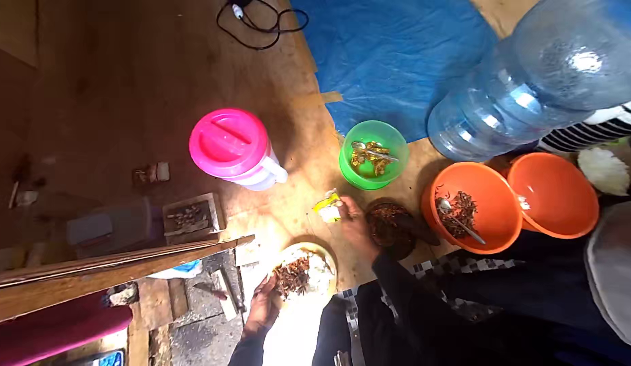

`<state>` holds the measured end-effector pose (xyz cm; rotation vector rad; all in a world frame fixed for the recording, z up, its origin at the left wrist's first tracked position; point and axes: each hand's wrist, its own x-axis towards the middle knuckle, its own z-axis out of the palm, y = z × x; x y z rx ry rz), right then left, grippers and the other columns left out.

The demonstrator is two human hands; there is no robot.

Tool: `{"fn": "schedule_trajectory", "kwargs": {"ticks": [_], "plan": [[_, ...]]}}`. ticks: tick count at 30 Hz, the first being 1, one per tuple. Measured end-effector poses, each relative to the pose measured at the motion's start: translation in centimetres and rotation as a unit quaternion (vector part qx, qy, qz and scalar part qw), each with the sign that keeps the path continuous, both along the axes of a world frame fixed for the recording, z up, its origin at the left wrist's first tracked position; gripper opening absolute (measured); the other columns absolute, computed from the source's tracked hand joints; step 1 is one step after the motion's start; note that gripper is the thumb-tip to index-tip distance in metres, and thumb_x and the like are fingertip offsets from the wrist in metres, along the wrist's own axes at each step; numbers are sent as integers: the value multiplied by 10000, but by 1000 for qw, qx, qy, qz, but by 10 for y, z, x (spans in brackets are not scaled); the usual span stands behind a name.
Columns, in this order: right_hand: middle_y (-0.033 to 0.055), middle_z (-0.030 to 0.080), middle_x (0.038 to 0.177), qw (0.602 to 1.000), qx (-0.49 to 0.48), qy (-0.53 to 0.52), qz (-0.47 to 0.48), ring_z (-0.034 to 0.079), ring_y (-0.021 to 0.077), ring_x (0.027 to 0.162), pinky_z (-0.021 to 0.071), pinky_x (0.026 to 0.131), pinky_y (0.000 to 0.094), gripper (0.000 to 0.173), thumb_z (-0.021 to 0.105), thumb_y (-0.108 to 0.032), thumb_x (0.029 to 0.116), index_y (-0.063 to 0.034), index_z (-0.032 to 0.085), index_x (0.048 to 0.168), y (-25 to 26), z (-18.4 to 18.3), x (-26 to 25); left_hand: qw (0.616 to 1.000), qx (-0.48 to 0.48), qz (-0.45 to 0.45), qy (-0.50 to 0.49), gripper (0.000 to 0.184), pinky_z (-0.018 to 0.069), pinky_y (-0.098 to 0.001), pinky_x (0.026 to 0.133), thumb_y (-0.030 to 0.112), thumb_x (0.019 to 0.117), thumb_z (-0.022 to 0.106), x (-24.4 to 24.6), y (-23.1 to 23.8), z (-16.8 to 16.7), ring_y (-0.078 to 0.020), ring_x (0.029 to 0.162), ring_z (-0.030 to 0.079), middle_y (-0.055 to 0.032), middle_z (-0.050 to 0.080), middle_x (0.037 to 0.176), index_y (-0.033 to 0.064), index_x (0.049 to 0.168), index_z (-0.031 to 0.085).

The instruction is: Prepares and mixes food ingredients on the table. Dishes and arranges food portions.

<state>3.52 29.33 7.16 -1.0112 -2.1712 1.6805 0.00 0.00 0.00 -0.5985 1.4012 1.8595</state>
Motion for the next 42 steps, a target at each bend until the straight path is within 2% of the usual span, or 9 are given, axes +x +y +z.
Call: {"fn": "schedule_trajectory", "kwargs": {"ticks": [5, 7, 9, 14, 18, 22, 25, 28, 42], "plan": [[60, 655, 902, 997, 28, 65, -41, 634, 126, 755, 563, 685, 330, 236, 482, -190, 1085, -41, 636, 1184, 14, 25, 43, 995, -68, -12, 73, 231, 585, -276, 687, 103, 1055, 467, -25, 42, -2, -95, 742, 671, -43, 708, 864, -10, 1115, 660], [80, 675, 934, 998, -9, 50, -46, 663, 145, 825, 585, 765, 356, 255, 487, -186, 1080, -10, 635, 1190, 10, 25, 69, 985, -130, 0, 115, 195, 567, -273, 634, 79, 1024, 532, -29, 55, 3, -93, 668, 643, -44, 696, 786, -30, 1029, 694], [102, 682, 996, 998, -42, 15, -45, 657, 145, 914, 563, 866, 353, 294, 478, -185, 1076, 33, 635, 1198, 4, 23, 96, 967, -196, -16, 161, 218, 592, -296, 756, 86, 1009, 564, -30, 59, 9, -98, 806, 689, -81, 738, 928, -53, 1096, 708], [87, 667, 959, 988, -99, -105, -54, 646, 132, 865, 552, 813, 324, 318, 464, -222, 1079, 14, 635, 1206, -2, 13, 151, 901, -354, -34, 247, 360, 452, -432, 1090, 118, 1025, 510, -30, 54, 20, -272, 1282, 591, -211, 623, 1368, -55, 1320, 625], [95, 677, 943, 981, -83, -165, -58, 652, 152, 848, 556, 808, 350, 348, 446, -248, 1087, 7, 643, 1218, 15, 11, 172, 842, -348, -144, 387, 374, 544, -369, 916, 149, 1041, 480, 13, 114, 78, -240, 1021, 656, -249, 645, 1204, -93, 1291, 615], [98, 671, 926, 977, -83, -195, -36, 644, 159, 844, 545, 814, 357, 366, 418, -248, 1098, 6, 672, 1165, 32, 14, 178, 865, -235, -383, 225, 508, 593, -443, 708, 371, 1066, 495, 65, 201, 102, -228, 810, 701, -146, 708, 1134, 22, 1430, 548], [86, 632, 854, 969, -100, -225, -31, 617, 174, 782, 526, 763, 377, 368, 407, -270, 1111, -19, 675, 1098, 46, 19, 176, 828, -257, -463, 181, 376, 554, -442, 697, 394, 1060, 518, 77, 240, 91, -199, 732, 664, -64, 704, 877, 80, 1142, 709], [94, 632, 847, 963, -109, -242, -36, 621, 190, 797, 521, 780, 394, 375, 404, -253, 1110, -6, 682, 1064, 57, 18, 177, 817, -262, -482, 179, 371, 544, -447, 699, 314, 1075, 493, 83, 257, 76, -211, 710, 646, -77, 652, 773, 50, 923, 705], [130, 664, 891, 954, -144, -259, -47, 650, 235, 868, 525, 834, 434, 363, 432, -234, 1106, 4, 698, 1046, 80, 3, 170, 772, -341, -502, 187, 379, 527, -503, 789, 306, 1087, 476, 87, 287, 67, -272, 814, 661, -124, 666, 824, 30, 958, 702]]}}
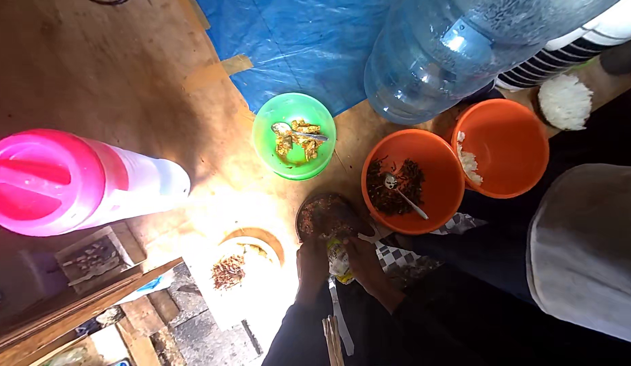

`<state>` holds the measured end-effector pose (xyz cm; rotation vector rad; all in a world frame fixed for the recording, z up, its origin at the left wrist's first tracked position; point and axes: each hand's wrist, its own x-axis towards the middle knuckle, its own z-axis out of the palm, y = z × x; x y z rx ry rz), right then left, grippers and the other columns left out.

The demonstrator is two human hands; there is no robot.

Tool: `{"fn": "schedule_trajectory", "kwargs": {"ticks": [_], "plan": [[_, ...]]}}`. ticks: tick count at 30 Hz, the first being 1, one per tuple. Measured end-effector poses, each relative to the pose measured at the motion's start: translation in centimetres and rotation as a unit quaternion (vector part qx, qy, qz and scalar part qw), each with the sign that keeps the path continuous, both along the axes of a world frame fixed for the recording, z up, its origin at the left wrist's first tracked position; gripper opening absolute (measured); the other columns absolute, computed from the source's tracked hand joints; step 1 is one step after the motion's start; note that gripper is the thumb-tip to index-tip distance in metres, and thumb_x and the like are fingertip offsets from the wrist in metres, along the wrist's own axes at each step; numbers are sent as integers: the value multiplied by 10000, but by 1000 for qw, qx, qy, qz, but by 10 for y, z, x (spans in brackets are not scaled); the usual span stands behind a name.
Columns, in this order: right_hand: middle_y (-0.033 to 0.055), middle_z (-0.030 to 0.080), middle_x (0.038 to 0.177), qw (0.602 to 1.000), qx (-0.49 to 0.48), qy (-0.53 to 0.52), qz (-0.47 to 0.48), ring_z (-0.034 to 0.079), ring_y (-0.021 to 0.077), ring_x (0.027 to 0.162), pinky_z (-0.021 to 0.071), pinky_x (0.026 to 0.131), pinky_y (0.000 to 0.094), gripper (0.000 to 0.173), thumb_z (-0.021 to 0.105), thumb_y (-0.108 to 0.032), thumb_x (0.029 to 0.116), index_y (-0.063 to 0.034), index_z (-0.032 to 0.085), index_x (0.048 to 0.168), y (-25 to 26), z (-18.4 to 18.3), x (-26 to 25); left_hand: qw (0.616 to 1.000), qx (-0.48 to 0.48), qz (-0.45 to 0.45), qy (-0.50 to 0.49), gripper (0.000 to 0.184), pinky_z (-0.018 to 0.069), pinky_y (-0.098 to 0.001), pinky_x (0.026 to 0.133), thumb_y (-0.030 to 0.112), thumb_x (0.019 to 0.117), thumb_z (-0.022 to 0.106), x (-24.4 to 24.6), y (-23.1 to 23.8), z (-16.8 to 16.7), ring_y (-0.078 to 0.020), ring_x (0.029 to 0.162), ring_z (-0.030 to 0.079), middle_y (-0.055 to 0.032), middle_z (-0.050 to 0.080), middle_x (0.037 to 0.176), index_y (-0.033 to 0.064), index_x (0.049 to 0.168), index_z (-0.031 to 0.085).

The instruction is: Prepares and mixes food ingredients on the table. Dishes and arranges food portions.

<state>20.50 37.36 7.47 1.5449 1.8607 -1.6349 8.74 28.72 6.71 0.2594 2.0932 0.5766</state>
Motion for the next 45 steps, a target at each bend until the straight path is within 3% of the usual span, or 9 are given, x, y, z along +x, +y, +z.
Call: {"fn": "schedule_trajectory", "kwargs": {"ticks": [9, 16, 20, 28, 35, 39, 42, 45], "plan": [[77, 627, 809, 996, -29, 42, -72, 605, 169, 730, 513, 695, 365, 335, 459, -232, 1098, -17, 706, 1026, -4, -1, 0, 998, 14, 51, 18, 378, 520, -485, 734, 285, 1084, 492, 3, 4, -1, -255, 755, 639, -114, 635, 763, 26, 889, 685], [88, 679, 858, 994, -21, 70, -81, 651, 166, 795, 545, 766, 368, 312, 474, -205, 1091, -16, 722, 1079, -4, -4, 0, 999, 7, 24, 28, 390, 516, -496, 723, 289, 1086, 478, 0, 2, -2, -266, 734, 628, -114, 619, 741, 24, 878, 673], [72, 629, 799, 995, -15, 60, -77, 604, 157, 733, 514, 713, 356, 307, 478, -209, 1093, -16, 711, 1041, -2, -2, -3, 999, 10, 29, 31, 384, 515, -491, 725, 286, 1084, 487, 1, 3, -4, -261, 735, 629, -110, 619, 740, 23, 879, 677], [84, 646, 828, 993, -29, 66, -97, 625, 171, 777, 523, 744, 368, 302, 484, -207, 1090, -15, 712, 1041, -6, -3, -8, 998, 11, 28, 50, 392, 504, -470, 686, 283, 1083, 491, -2, 0, -3, -236, 693, 612, -87, 602, 702, 39, 835, 671], [107, 695, 939, 995, -24, 63, -76, 665, 189, 889, 542, 838, 387, 301, 481, -201, 1086, -19, 714, 1142, -9, -5, -11, 998, 13, 22, 51, 384, 498, -466, 675, 275, 1083, 491, -3, -2, -4, -237, 679, 601, -78, 582, 685, 43, 824, 654], [111, 702, 944, 993, -25, 66, -95, 667, 181, 884, 544, 828, 376, 314, 474, -204, 1092, -14, 716, 1154, -8, -5, -10, 998, 15, 22, 56, 385, 499, -463, 672, 277, 1082, 496, -3, -2, -7, -229, 673, 602, -74, 591, 685, 45, 824, 662], [65, 617, 774, 990, -50, 60, -120, 593, 155, 714, 502, 682, 356, 342, 492, -254, 1091, -20, 713, 976, -5, -7, -9, 998, 16, 21, 58, 381, 504, -473, 682, 284, 1079, 501, -1, 0, -6, -235, 686, 610, -81, 597, 698, 43, 833, 664], [57, 630, 793, 989, -79, 54, -113, 604, 146, 744, 510, 714, 351, 341, 515, -262, 1084, -18, 714, 951, 1, -7, -8, 999, 10, 5, 50, 371, 517, -488, 726, 291, 1081, 491, 0, 4, -3, -256, 742, 636, -106, 625, 751, 31, 894, 679]]}}
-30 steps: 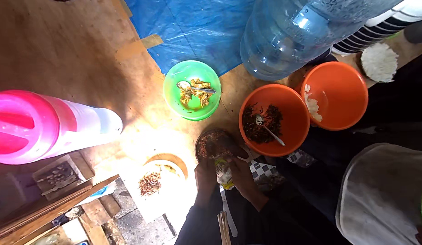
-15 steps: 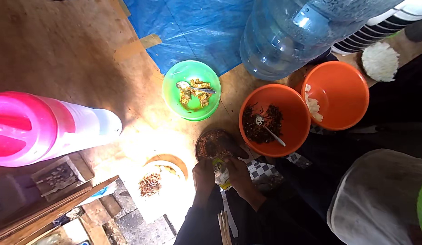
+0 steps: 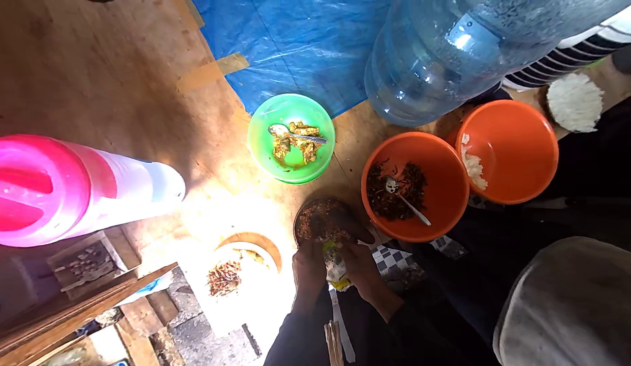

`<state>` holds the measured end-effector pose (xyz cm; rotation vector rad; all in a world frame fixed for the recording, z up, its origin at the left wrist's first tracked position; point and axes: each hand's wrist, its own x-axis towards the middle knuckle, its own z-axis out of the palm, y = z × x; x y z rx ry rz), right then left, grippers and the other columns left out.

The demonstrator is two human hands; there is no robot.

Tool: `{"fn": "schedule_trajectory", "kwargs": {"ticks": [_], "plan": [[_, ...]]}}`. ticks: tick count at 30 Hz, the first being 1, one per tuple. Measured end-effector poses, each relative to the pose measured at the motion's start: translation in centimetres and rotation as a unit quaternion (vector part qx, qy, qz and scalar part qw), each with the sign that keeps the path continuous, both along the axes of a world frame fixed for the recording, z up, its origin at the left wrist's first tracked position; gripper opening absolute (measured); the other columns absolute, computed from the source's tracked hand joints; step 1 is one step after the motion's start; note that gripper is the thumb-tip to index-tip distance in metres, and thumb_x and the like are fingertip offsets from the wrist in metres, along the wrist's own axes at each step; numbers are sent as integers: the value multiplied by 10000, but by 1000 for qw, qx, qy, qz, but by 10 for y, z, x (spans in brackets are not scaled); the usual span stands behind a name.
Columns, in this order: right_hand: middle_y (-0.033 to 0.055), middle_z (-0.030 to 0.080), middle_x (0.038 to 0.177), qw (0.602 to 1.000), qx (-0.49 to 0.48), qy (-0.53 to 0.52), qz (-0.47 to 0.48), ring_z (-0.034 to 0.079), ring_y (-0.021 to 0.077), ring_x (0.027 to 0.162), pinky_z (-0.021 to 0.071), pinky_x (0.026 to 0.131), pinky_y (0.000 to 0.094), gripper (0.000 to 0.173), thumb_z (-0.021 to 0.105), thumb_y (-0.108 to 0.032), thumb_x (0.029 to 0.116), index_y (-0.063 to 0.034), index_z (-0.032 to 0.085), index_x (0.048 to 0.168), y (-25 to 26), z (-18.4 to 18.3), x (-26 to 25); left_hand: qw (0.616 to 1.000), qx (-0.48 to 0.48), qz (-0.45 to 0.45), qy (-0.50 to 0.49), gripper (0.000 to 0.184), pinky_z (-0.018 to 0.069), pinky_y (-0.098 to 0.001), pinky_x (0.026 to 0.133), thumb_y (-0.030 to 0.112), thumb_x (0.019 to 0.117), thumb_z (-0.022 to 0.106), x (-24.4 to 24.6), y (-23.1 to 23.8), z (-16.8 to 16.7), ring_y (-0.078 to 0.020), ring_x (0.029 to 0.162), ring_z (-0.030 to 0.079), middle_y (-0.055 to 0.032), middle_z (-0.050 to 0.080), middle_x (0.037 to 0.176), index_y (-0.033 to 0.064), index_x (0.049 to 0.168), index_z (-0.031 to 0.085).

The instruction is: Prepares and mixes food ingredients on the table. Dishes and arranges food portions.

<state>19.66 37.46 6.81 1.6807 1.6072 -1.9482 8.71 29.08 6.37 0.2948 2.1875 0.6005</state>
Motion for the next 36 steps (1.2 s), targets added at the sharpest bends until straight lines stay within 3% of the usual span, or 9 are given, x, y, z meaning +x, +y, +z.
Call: {"fn": "schedule_trajectory", "kwargs": {"ticks": [2, 6, 9, 12, 20, 25, 27, 31, 36], "plan": [[74, 650, 832, 1000, 0, -7, -9, 618, 152, 780, 516, 743, 357, 337, 503, -251, 1091, -9, 721, 1004, 1, 1, 0, 1000, -2, -4, -5, 365, 517, -486, 737, 292, 1082, 489, 2, 1, 1, -259, 756, 639, -109, 631, 764, 30, 916, 682], [64, 631, 806, 1000, 14, -13, -23, 611, 144, 757, 514, 723, 345, 343, 484, -240, 1097, -10, 706, 975, 0, -2, 1, 1000, -2, 3, -12, 357, 523, -487, 746, 299, 1078, 503, 6, 4, 1, -258, 769, 648, -107, 644, 777, 35, 925, 688], [47, 562, 722, 999, 27, -31, -12, 548, 149, 648, 470, 626, 343, 356, 485, -249, 1096, -18, 685, 914, 0, -4, 2, 1000, -10, 1, -8, 366, 514, -479, 720, 297, 1078, 501, 7, 5, 2, -252, 742, 637, -96, 626, 742, 41, 886, 679], [71, 594, 761, 998, 35, -53, 22, 592, 177, 723, 507, 713, 381, 345, 481, -238, 1095, -9, 695, 951, 0, -1, -1, 1000, -19, -4, -4, 371, 516, -481, 716, 293, 1082, 497, 7, 6, 3, -257, 735, 638, -101, 625, 738, 37, 879, 674], [84, 624, 780, 996, 52, -74, -3, 613, 179, 739, 516, 723, 377, 332, 484, -200, 1091, 1, 700, 939, -2, 1, -4, 999, -33, -23, -3, 373, 524, -497, 755, 294, 1083, 491, 5, 12, 6, -279, 776, 658, -117, 652, 779, 30, 903, 685], [63, 594, 745, 996, 56, -66, -24, 579, 158, 689, 499, 680, 359, 314, 496, -196, 1087, -9, 700, 939, -4, 0, -5, 998, -46, -38, -1, 364, 526, -508, 769, 288, 1082, 494, 3, 16, 7, -288, 804, 669, -124, 668, 802, 40, 912, 699], [84, 634, 786, 996, 49, -59, -35, 612, 178, 735, 520, 717, 378, 315, 500, -203, 1087, -5, 722, 982, -3, 0, -4, 997, -60, -51, -7, 365, 529, -529, 800, 295, 1084, 483, 2, 17, 8, -309, 851, 681, -141, 684, 847, 37, 961, 710], [73, 595, 744, 997, 43, -48, -44, 588, 174, 693, 501, 672, 372, 330, 503, -214, 1086, -6, 684, 904, -5, -1, -4, 996, -65, -65, -3, 365, 524, -546, 808, 287, 1081, 491, -2, 16, 7, -332, 864, 679, -161, 682, 854, 22, 949, 703], [59, 580, 720, 997, 39, -46, -45, 571, 160, 661, 493, 648, 359, 330, 502, -214, 1089, -12, 693, 910, -8, -3, -5, 994, -78, -68, -15, 368, 530, -547, 826, 312, 1078, 498, 0, 19, 9, -332, 893, 688, -162, 694, 880, 36, 957, 709]]}}
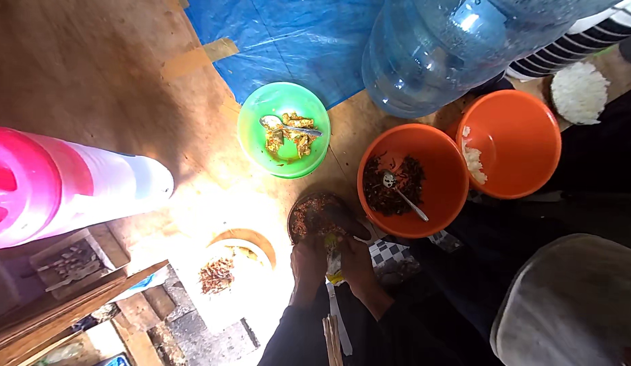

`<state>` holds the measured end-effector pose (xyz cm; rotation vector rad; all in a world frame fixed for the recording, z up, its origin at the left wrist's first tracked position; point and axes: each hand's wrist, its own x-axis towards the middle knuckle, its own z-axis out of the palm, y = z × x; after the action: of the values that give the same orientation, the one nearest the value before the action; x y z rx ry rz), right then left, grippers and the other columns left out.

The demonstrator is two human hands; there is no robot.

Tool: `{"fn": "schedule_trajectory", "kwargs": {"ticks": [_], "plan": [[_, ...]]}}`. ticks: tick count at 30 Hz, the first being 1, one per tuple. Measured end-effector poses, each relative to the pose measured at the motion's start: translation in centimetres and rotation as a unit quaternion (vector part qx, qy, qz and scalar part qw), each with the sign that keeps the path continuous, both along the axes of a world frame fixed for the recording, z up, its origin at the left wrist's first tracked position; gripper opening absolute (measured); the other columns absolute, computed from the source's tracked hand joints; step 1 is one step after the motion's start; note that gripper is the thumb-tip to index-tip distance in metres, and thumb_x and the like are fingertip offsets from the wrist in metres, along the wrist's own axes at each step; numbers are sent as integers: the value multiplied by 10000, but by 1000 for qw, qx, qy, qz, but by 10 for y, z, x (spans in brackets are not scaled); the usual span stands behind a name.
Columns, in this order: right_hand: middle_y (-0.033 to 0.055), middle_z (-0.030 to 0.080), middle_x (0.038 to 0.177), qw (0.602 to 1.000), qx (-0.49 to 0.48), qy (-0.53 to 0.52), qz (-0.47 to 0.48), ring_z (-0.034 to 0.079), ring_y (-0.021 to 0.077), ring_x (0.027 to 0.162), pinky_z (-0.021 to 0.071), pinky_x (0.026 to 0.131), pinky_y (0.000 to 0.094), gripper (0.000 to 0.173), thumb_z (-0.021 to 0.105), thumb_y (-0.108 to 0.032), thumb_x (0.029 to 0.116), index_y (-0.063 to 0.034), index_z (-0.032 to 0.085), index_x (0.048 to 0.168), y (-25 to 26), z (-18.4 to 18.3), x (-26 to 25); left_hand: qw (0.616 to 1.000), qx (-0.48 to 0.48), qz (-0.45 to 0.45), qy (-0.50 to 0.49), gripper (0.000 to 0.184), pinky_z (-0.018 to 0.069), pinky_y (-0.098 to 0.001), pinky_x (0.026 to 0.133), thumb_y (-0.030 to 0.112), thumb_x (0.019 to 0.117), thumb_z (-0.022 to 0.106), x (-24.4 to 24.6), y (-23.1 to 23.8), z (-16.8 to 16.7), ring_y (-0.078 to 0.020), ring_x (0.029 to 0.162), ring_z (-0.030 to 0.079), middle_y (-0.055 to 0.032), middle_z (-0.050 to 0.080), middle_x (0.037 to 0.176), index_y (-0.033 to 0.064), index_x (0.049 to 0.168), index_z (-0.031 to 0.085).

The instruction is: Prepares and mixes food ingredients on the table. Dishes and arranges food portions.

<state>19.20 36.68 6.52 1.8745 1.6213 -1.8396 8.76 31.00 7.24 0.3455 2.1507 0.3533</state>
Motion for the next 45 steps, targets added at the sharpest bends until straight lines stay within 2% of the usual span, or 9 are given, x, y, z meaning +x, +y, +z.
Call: {"fn": "schedule_trajectory", "kwargs": {"ticks": [5, 9, 13, 20, 25, 29, 35, 39, 45], "plan": [[53, 582, 701, 999, 10, -14, 28, 573, 163, 658, 492, 654, 366, 337, 543, -244, 1073, -30, 692, 861, 2, 0, -3, 1000, -12, -13, 0, 373, 528, -542, 820, 312, 1083, 482, -4, 2, 2, -328, 893, 686, -158, 691, 880, 39, 952, 700], [94, 661, 816, 998, 5, -41, 44, 649, 198, 787, 541, 770, 400, 294, 536, -217, 1073, -17, 720, 963, 4, 2, -7, 1000, 2, 12, 11, 360, 530, -541, 804, 306, 1082, 495, -6, -3, 0, -321, 869, 682, -146, 690, 864, 45, 964, 712], [112, 681, 850, 998, 7, -47, 43, 665, 213, 817, 549, 793, 418, 292, 521, -207, 1077, -14, 735, 1028, 1, 2, -10, 1000, 0, 14, 12, 370, 527, -537, 778, 319, 1081, 495, -7, -6, -1, -311, 837, 679, -138, 683, 835, 49, 942, 706], [121, 685, 880, 997, 10, -46, 63, 665, 223, 841, 544, 811, 423, 287, 514, -207, 1080, -14, 726, 1054, 0, 1, -12, 1000, 5, 28, 10, 369, 524, -534, 765, 312, 1080, 494, -4, -10, -3, -307, 818, 675, -132, 675, 811, 56, 916, 704], [109, 650, 831, 995, -2, -65, 74, 640, 219, 793, 532, 774, 423, 304, 498, -212, 1082, -11, 714, 1011, -1, 3, -14, 1000, 0, 25, 6, 374, 531, -550, 799, 315, 1079, 488, -3, -10, -5, -326, 862, 688, -148, 692, 848, 44, 945, 709], [96, 622, 781, 996, 5, -61, 68, 625, 213, 757, 523, 740, 416, 312, 504, -213, 1081, -15, 692, 930, 0, 1, -12, 999, 4, 32, 14, 376, 522, -533, 756, 301, 1080, 490, -4, -12, -7, -314, 809, 673, -138, 667, 795, 45, 890, 689], [115, 676, 872, 999, 5, -29, 39, 651, 209, 825, 538, 791, 411, 300, 511, -212, 1085, -8, 729, 1063, 1, 3, -8, 996, 34, 77, 14, 385, 506, -496, 690, 300, 1066, 531, -2, -13, -9, -262, 706, 632, -95, 621, 702, 57, 801, 669], [103, 630, 811, 996, 12, -39, 78, 628, 210, 775, 528, 756, 404, 315, 485, -211, 1091, -3, 691, 974, -4, 7, -13, 993, 43, 105, 19, 387, 504, -493, 678, 293, 1072, 517, 3, -19, -8, -252, 685, 617, -86, 603, 685, 51, 813, 673], [98, 621, 787, 996, 2, -46, 77, 620, 210, 751, 522, 732, 407, 325, 482, -217, 1090, -4, 685, 954, -5, 5, -19, 990, 66, 120, 37, 422, 464, -458, 608, 278, 1062, 529, -6, -28, -14, -209, 597, 557, -43, 538, 605, 79, 701, 614]]}}
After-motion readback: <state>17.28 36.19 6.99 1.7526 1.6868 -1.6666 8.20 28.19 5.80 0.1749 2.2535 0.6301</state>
